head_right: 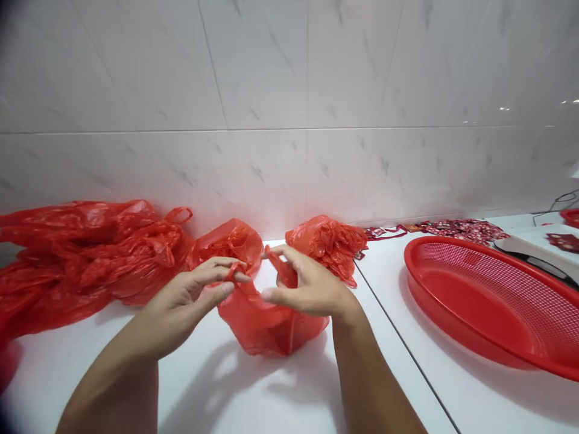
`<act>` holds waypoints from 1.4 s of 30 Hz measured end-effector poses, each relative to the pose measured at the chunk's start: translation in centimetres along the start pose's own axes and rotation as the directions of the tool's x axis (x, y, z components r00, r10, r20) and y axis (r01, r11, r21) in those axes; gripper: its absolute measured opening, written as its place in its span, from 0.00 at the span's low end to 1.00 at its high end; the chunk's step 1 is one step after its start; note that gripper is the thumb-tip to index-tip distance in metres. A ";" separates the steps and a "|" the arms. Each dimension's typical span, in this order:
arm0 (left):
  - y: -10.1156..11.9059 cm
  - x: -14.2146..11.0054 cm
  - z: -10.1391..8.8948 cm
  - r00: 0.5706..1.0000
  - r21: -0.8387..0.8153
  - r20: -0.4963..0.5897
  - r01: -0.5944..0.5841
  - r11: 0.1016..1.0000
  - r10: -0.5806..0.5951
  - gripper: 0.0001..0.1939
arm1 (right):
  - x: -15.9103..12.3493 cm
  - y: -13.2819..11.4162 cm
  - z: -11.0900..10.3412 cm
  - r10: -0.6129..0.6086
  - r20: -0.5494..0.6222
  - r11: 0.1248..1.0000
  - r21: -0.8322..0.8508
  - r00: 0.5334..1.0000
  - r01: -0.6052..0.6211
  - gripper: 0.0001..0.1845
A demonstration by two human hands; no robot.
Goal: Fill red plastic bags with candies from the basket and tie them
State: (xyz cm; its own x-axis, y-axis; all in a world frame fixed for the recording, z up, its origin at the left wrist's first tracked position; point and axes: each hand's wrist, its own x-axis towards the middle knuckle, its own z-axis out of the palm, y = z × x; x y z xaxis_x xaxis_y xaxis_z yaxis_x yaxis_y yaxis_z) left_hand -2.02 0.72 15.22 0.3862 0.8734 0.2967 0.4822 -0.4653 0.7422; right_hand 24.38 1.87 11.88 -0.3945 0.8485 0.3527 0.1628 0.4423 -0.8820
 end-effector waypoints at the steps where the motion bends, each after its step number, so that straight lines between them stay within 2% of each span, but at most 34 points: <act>1: 0.3 -0.2 0.4 1.000 0.010 0.000 0.000 1.000 0.000 0.17 | -0.1 -0.1 0.2 0.016 0.061 1.000 -0.024 0.998 -0.015 0.33; 4: 1.3 -0.6 1.8 1.000 0.072 -0.017 0.009 0.997 -0.008 0.16 | 0.2 -0.3 1.5 0.002 0.142 0.999 -0.053 0.990 0.006 0.32; 7: 2.1 -0.8 2.9 1.000 0.117 0.027 0.011 0.993 -0.014 0.14 | 0.9 -0.3 3.3 -0.042 0.212 0.993 -0.097 0.976 0.064 0.15; 10: 2.2 -0.7 2.9 0.995 0.065 0.097 0.017 0.998 -0.023 0.13 | 1.5 -0.1 4.4 -0.061 0.306 0.981 -0.158 0.950 0.113 0.09; 13: 1.4 -0.2 1.8 0.994 -0.061 0.112 0.025 0.998 -0.018 0.12 | 1.6 0.1 4.3 -0.040 0.324 0.994 -0.082 0.945 0.070 0.12; 16: 0.2 0.4 0.6 0.992 -0.139 0.112 0.065 0.988 -0.050 0.13 | 1.5 0.2 3.5 0.005 0.286 1.000 0.001 0.958 -0.006 0.22; 18: -0.3 0.8 0.2 0.985 -0.088 0.154 0.097 0.991 -0.082 0.17 | 1.5 0.3 3.1 0.054 0.258 0.998 0.028 0.965 -0.064 0.28; 20: -0.4 1.0 0.2 0.980 -0.018 0.163 0.121 0.992 -0.117 0.13 | 1.6 0.5 3.0 0.122 0.251 0.984 0.093 0.960 -0.149 0.31; 23: -0.2 1.3 0.5 0.986 0.020 0.070 0.149 0.989 -0.150 0.14 | 1.8 0.4 3.3 0.210 0.220 0.947 0.195 0.953 -0.254 0.32; 25: 0.0 1.4 0.6 0.989 0.010 0.036 0.140 0.990 -0.140 0.15 | 1.9 0.1 3.5 0.248 0.178 0.930 0.232 0.952 -0.286 0.33; 28: 0.2 1.3 0.7 0.997 -0.026 0.066 0.052 0.998 -0.051 0.12 | 2.0 -0.3 3.7 0.285 0.156 0.903 0.286 0.946 -0.320 0.36; 31: 0.7 0.8 1.1 0.989 -0.022 0.144 -0.032 0.999 0.035 0.09 | 2.0 0.0 3.6 0.268 0.146 0.885 0.353 0.952 -0.303 0.36; 35: 1.3 0.2 1.7 0.978 0.025 0.209 0.008 1.000 -0.014 0.07 | 1.9 0.9 3.0 0.149 0.195 0.884 0.414 0.970 -0.219 0.34; 38: 1.2 0.0 1.9 0.967 0.000 0.254 -0.006 1.000 0.005 0.08 | 1.6 1.0 2.6 0.107 0.209 0.875 0.445 0.972 -0.192 0.31; 40: 1.0 0.1 1.9 0.960 -0.061 0.274 -0.036 0.997 0.052 0.12 | 1.5 0.8 2.2 0.091 0.200 0.870 0.461 0.976 -0.176 0.29; 42: 0.8 0.1 1.9 0.958 -0.159 0.272 -0.045 0.986 0.087 0.22 | 1.4 0.8 1.8 0.059 0.191 0.869 0.473 0.980 -0.144 0.25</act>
State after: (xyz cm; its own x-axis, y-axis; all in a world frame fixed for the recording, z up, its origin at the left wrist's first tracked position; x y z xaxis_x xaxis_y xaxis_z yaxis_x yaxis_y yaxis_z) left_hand -0.08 0.16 14.65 0.6263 0.7573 0.1853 0.3336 -0.4752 0.8142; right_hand 22.33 2.90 11.12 -0.5494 0.8022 0.2338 -0.2289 0.1246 -0.9654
